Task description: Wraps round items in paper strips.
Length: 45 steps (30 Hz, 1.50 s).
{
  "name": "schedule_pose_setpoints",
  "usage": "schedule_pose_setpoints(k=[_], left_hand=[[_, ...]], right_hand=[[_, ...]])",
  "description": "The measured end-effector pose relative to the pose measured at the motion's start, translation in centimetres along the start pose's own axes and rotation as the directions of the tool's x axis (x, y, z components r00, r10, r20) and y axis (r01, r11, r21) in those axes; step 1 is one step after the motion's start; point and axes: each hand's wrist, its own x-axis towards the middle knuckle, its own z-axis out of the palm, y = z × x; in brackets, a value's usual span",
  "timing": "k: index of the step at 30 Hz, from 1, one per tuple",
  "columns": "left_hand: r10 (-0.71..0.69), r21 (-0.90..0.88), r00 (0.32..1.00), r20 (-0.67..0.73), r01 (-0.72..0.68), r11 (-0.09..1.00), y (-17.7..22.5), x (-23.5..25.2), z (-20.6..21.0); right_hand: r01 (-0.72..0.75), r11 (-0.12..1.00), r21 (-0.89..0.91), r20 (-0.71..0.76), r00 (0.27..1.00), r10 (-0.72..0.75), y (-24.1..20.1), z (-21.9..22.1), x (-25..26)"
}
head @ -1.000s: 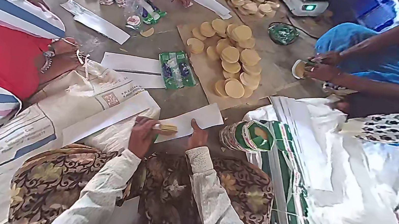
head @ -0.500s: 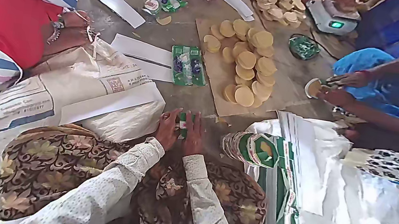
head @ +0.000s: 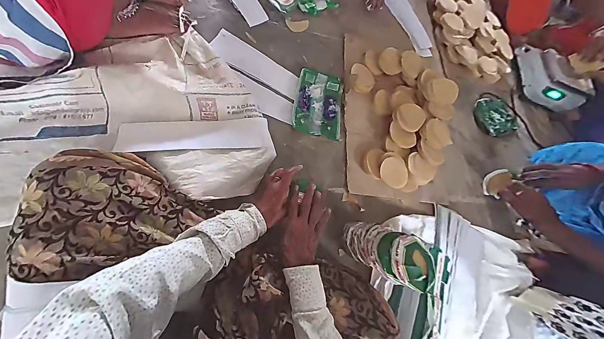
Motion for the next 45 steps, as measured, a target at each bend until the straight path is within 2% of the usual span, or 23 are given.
schedule_pose_setpoints(k=[2, 3, 4, 7, 10, 12, 13, 14, 15, 17, 18, 19, 20, 21, 22, 23, 24, 27, 32, 36, 38, 41, 45], left_hand=[[0.166, 0.276, 0.981, 0.103, -0.188, 0.942, -0.1, -0.4, -0.6], [0.192, 0.323, 0.971, 0.141, -0.228, 0.918, 0.0, -0.4, -0.8], [0.194, 0.315, 0.966, 0.169, -0.239, 0.918, 0.0, -0.1, -1.0], [0.085, 0.151, 0.947, 0.309, -0.137, 0.979, 0.7, 1.1, -1.9], [0.090, 0.225, 0.804, 0.588, -0.270, 0.936, 1.7, 2.3, -2.9], [0.167, 0.235, 0.687, 0.707, -0.450, 0.861, 1.6, 3.8, -2.9], [0.213, 0.232, 0.655, 0.725, -0.524, 0.820, 1.2, 4.3, -3.1], [0.243, 0.243, 0.661, 0.710, -0.554, 0.797, 0.8, 4.3, -3.2], [0.240, 0.292, 0.716, 0.656, -0.534, 0.794, 0.7, 3.7, -3.3], [0.137, 0.386, 0.886, 0.443, -0.326, 0.863, 0.7, 1.8, -3.2], [0.109, 0.342, 0.952, 0.286, -0.208, 0.917, 0.1, 0.7, -2.7], [0.055, 0.218, 0.989, 0.140, -0.085, 0.972, -0.6, -0.4, -2.1], [-0.044, 0.045, 0.999, 0.023, 0.043, 0.998, -0.8, -1.6, -1.4], [-0.172, -0.147, 0.984, -0.038, 0.165, 0.975, -0.4, -2.7, -0.7], [-0.277, -0.298, 0.960, -0.030, 0.257, 0.919, 0.3, -3.7, -0.1], [-0.307, -0.368, 0.952, 0.018, 0.291, 0.883, 0.5, -4.5, 0.3], [-0.274, -0.383, 0.959, 0.075, 0.282, 0.880, 0.3, -5.0, 0.4], [-0.154, -0.358, 0.981, 0.116, 0.186, 0.915, -0.6, -5.6, 0.5], [-0.157, -0.303, 0.988, 0.001, 0.150, 0.941, -0.9, -5.7, 1.1], [-0.079, -0.272, 0.992, -0.102, 0.049, 0.961, -1.7, -6.4, 1.9], [-0.025, -0.275, 0.984, -0.176, -0.024, 0.961, -1.8, -6.6, 2.3], [0.047, -0.269, 0.969, -0.244, -0.114, 0.956, -2.5, -6.3, 2.5], [0.060, -0.273, 0.965, -0.254, -0.132, 0.953, -2.4, -6.3, 2.5]], right_hand=[[0.011, 1.000, -0.020, 0.020, 1.000, -0.011, 0.1, -0.1, -0.6], [0.009, 1.000, 0.013, 0.049, 0.999, -0.010, 0.1, -0.6, -0.6], [0.003, 0.997, 0.073, 0.074, 0.997, -0.008, 0.2, -1.4, -0.4], [-0.044, 0.945, 0.324, 0.094, 0.995, 0.014, 1.3, -4.2, 1.2], [-0.248, 0.805, 0.539, 0.270, 0.956, 0.114, 4.4, -4.3, 4.2], [-0.416, 0.682, 0.601, 0.499, 0.862, 0.087, 6.0, -4.3, 6.3], [-0.477, 0.624, 0.619, 0.577, 0.815, 0.051, 6.4, -4.4, 6.9], [-0.537, 0.549, 0.640, 0.616, 0.786, 0.051, 6.5, -4.5, 6.8], [-0.585, 0.460, 0.667, 0.624, 0.777, 0.083, 6.4, -4.4, 6.3], [-0.647, 0.255, 0.719, 0.618, 0.762, 0.191, 6.0, -4.1, 4.8], [-0.651, 0.156, 0.743, 0.611, 0.755, 0.239, 5.9, -3.8, 3.9], [-0.646, 0.068, 0.761, 0.609, 0.745, 0.271, 5.8, -3.7, 3.1], [-0.635, -0.008, 0.773, 0.608, 0.736, 0.298, 5.5, -3.5, 2.2], [-0.616, -0.067, 0.785, 0.601, 0.730, 0.327, 5.1, -3.4, 1.5], [-0.598, -0.117, 0.793, 0.596, 0.722, 0.350, 4.6, -3.4, 0.8], [-0.573, -0.160, 0.804, 0.587, 0.722, 0.366, 4.3, -3.2, 0.3], [-0.542, -0.190, 0.818, 0.571, 0.729, 0.379, 4.1, -3.0, -0.2], [-0.486, -0.233, 0.843, 0.539, 0.756, 0.371, 3.9, -2.3, -1.2], [-0.386, -0.248, 0.889, 0.457, 0.793, 0.403, 3.8, -1.7, -2.3], [-0.404, -0.194, 0.894, 0.445, 0.752, 0.487, 3.3, -1.5, -2.4], [-0.408, -0.167, 0.897, 0.436, 0.761, 0.481, 3.2, -1.5, -2.1], [-0.400, -0.063, 0.914, 0.381, 0.797, 0.469, 3.4, -0.5, -1.8], [-0.400, -0.044, 0.915, 0.368, 0.788, 0.494, 3.5, -0.3, -1.3]])
